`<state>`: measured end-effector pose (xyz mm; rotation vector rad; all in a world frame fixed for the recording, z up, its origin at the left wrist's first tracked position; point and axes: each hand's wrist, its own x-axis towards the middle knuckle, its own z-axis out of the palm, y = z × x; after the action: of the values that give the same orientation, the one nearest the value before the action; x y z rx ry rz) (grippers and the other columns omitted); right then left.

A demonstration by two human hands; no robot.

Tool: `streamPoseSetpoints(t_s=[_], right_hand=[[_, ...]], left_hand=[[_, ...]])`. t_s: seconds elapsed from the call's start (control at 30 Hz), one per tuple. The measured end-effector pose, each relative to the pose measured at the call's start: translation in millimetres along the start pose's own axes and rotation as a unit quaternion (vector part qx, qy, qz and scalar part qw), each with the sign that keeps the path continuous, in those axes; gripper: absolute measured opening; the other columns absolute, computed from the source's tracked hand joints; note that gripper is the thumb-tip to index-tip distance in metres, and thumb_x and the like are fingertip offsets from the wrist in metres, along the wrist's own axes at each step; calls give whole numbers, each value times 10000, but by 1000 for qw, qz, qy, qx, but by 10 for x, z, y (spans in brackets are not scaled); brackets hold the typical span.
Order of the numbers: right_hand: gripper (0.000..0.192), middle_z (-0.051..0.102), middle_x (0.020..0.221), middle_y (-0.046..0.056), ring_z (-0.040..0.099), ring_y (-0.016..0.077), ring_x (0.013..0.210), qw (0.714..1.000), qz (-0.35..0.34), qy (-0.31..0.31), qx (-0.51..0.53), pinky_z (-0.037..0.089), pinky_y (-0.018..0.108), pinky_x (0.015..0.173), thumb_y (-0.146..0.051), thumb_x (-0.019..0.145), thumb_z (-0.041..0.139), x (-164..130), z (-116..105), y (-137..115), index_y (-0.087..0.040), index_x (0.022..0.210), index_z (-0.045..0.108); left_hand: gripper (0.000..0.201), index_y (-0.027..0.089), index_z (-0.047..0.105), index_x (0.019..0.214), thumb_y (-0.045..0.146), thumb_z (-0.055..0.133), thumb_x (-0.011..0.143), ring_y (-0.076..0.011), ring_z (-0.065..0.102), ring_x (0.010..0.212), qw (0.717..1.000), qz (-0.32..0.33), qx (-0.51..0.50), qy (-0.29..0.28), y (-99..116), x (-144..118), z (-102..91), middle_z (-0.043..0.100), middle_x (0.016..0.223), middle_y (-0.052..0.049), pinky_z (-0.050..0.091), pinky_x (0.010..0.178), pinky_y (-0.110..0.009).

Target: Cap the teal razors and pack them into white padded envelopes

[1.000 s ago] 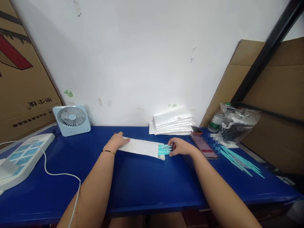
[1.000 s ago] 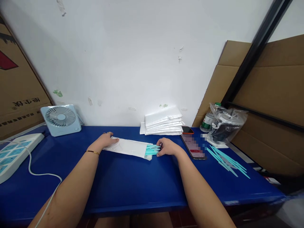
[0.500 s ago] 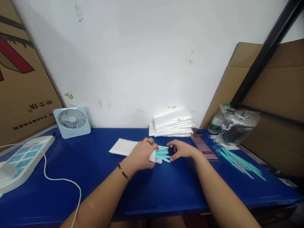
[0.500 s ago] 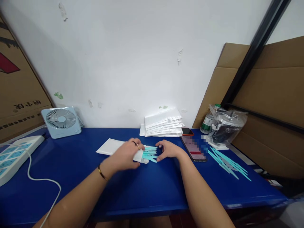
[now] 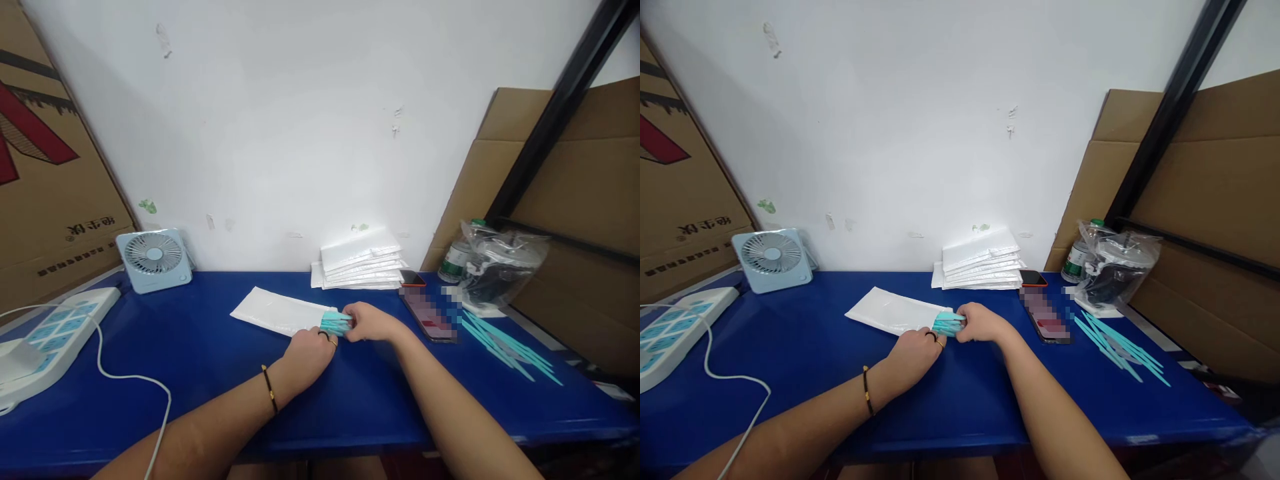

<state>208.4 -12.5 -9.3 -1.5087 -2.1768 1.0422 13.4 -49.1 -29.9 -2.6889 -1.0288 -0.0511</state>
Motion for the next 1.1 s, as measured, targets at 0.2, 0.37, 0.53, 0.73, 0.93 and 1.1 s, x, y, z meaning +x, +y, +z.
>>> streamPoseSetpoints(t_s=[0.2, 0.37, 0.53, 0.73, 0.93, 1.1], right_hand=[[320, 612, 629, -6, 565, 111, 546, 974, -18, -61, 216, 458, 221, 499, -240, 572, 736, 16, 74, -61, -138, 826, 571], [720, 591, 678, -56, 592, 118, 617, 959, -64, -53, 272, 493, 249, 597, -170, 491, 802, -3, 75, -101, -190, 1137, 486], [457, 558, 709, -33, 530, 104, 612, 984, -142, 30, 100, 433, 228, 573, -146, 577, 732, 32, 147, -127, -195, 1018, 626], [144, 519, 818, 6, 490, 90, 605, 951, -230, 196, 60, 407, 231, 562, -157, 643, 685, 98, 27, -294, -175, 781, 647], [249, 534, 694, -5, 460, 107, 590, 916, -267, 296, 52, 384, 248, 551, -404, 691, 715, 35, -526, -872, -178, 704, 611], [278, 600, 739, 26, 499, 128, 639, 902, -303, 306, -18, 402, 265, 585, -467, 735, 668, -176, -849, -1241, -190, 726, 654]], left_hand=[[197, 162, 531, 1052, 122, 432, 887, -195, 605, 792, 998, 45, 17, 44, -207, -268, -19, 649, 855, -76, 502, 625, -281], [186, 174, 534, 989, 197, 362, 922, -176, 602, 752, 998, -17, -12, 57, -342, -399, -128, 625, 757, -47, 489, 621, -254], [197, 179, 529, 953, 220, 339, 924, -172, 603, 783, 993, -35, -75, 86, -427, -418, -152, 623, 788, -47, 478, 667, -255], [144, 194, 527, 934, 214, 390, 893, -135, 576, 681, 956, -57, -223, 180, -545, -427, -360, 618, 776, -18, 435, 636, -233], [162, 202, 522, 921, 335, 441, 879, -77, 450, 458, 893, -143, -323, 280, -775, -249, -961, 529, 631, 56, 340, 486, -194], [172, 194, 552, 919, 321, 449, 863, -67, 421, 488, 874, -136, -316, 342, -896, -136, -1402, 546, 708, 43, 354, 516, -201]])
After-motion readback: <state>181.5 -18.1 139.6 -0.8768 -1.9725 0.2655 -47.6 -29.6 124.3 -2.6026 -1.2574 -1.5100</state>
